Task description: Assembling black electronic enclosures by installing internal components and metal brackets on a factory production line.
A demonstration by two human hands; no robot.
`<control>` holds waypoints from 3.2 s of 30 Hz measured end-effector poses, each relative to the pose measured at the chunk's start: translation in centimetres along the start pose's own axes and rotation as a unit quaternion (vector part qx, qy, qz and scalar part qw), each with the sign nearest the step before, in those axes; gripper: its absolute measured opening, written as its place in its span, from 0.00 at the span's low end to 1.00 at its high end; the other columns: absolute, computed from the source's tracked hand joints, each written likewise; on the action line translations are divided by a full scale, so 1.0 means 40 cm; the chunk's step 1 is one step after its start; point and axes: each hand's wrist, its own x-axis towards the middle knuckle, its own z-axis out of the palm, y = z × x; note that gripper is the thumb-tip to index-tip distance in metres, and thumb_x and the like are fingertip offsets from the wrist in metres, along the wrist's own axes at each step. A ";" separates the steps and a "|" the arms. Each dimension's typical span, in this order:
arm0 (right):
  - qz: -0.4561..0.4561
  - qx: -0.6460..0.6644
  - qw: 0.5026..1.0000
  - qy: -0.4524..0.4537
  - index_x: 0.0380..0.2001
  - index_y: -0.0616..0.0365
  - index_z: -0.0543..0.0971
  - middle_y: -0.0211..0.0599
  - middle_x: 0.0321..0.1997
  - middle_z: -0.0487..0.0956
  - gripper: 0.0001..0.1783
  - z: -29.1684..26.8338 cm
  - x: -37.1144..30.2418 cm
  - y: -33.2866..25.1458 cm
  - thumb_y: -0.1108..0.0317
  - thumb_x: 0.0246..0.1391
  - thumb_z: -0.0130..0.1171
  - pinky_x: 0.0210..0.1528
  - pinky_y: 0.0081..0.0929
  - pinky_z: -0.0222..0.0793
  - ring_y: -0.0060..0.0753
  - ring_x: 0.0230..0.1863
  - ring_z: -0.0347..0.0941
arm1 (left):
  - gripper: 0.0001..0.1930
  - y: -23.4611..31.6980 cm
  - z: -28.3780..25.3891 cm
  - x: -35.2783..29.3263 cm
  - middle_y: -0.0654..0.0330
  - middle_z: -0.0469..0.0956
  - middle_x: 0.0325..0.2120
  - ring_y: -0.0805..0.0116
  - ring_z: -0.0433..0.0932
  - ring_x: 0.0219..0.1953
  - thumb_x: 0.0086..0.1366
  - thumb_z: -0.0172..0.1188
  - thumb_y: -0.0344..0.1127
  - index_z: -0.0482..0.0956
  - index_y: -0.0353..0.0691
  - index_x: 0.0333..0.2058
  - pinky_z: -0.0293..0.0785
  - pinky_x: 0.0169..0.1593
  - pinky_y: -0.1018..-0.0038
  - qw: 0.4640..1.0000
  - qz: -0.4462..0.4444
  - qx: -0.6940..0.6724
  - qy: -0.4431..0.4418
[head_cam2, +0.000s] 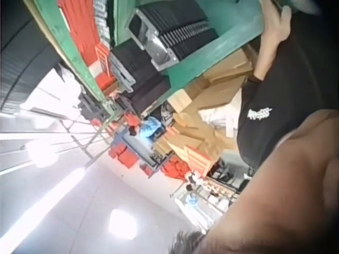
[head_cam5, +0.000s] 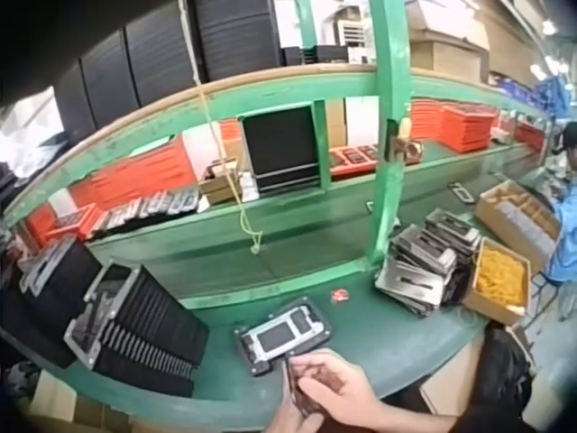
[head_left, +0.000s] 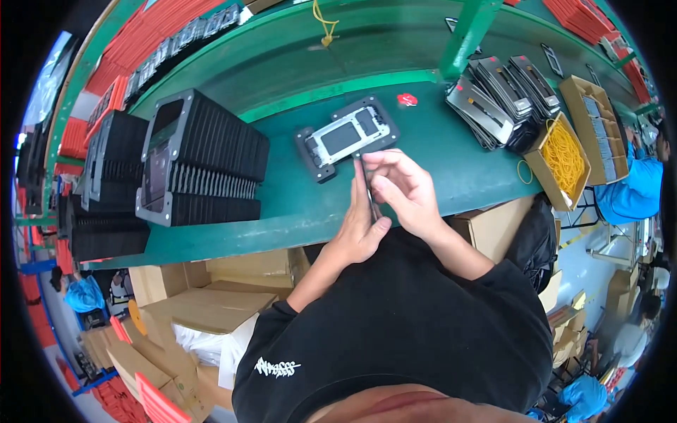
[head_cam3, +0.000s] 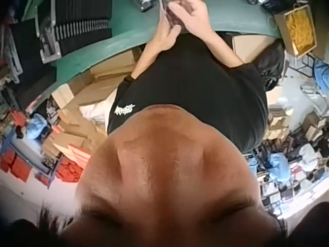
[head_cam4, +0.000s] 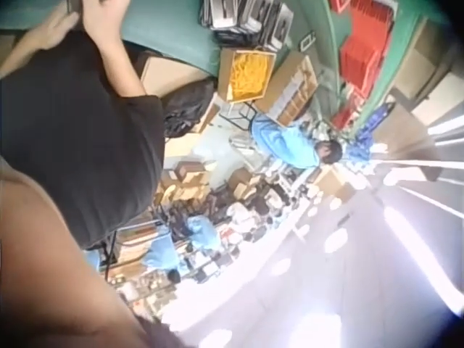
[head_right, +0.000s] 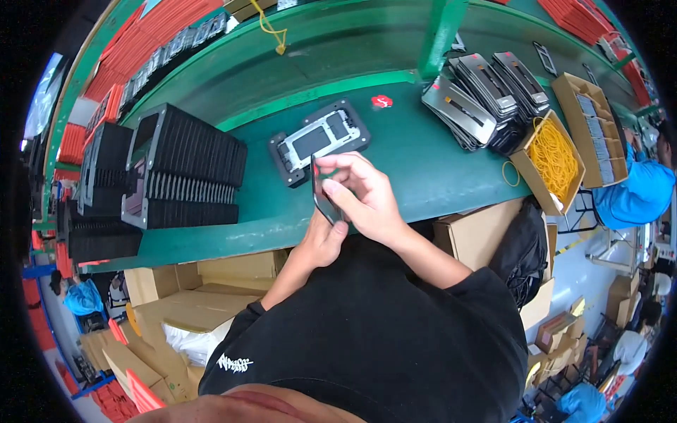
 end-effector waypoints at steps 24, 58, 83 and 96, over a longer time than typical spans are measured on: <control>0.057 -0.050 0.989 -0.130 0.49 0.61 0.82 0.26 0.29 0.79 0.12 -0.085 0.201 -0.002 0.67 0.67 0.59 0.25 0.18 0.70 0.15 0.25 0.76 | 0.42 0.080 -0.134 0.046 0.43 0.65 0.67 0.51 0.83 0.45 0.76 0.19 0.68 0.52 0.39 0.73 0.83 0.28 0.65 0.916 -0.120 -0.375 0.070; 0.180 -0.185 0.962 -0.095 0.64 0.57 0.73 0.36 0.51 0.81 0.31 -0.303 0.335 0.165 0.46 0.70 0.51 0.36 0.22 0.74 0.26 0.41 0.78 | 0.38 0.024 -0.181 0.293 0.49 0.78 0.56 0.52 0.72 0.62 0.56 0.76 0.42 0.72 0.36 0.62 0.68 0.65 0.59 0.885 0.000 0.457 0.092; 0.090 -0.341 0.922 -0.158 0.64 0.65 0.71 0.48 0.60 0.79 0.39 -0.301 0.320 0.178 0.56 0.55 0.72 0.45 0.29 0.77 0.29 0.41 0.80 | 0.39 0.018 -0.202 0.245 0.52 0.81 0.50 0.50 0.75 0.57 0.45 0.82 0.42 0.75 0.37 0.55 0.62 0.68 0.53 0.854 0.083 0.507 0.085; 0.090 -0.340 0.922 -0.162 0.63 0.64 0.73 0.49 0.59 0.79 0.39 -0.300 0.324 0.178 0.54 0.54 0.73 0.43 0.29 0.76 0.29 0.39 0.79 | 0.36 0.012 -0.195 0.241 0.54 0.81 0.47 0.50 0.77 0.54 0.42 0.82 0.43 0.76 0.40 0.50 0.59 0.69 0.45 0.851 0.105 0.502 0.113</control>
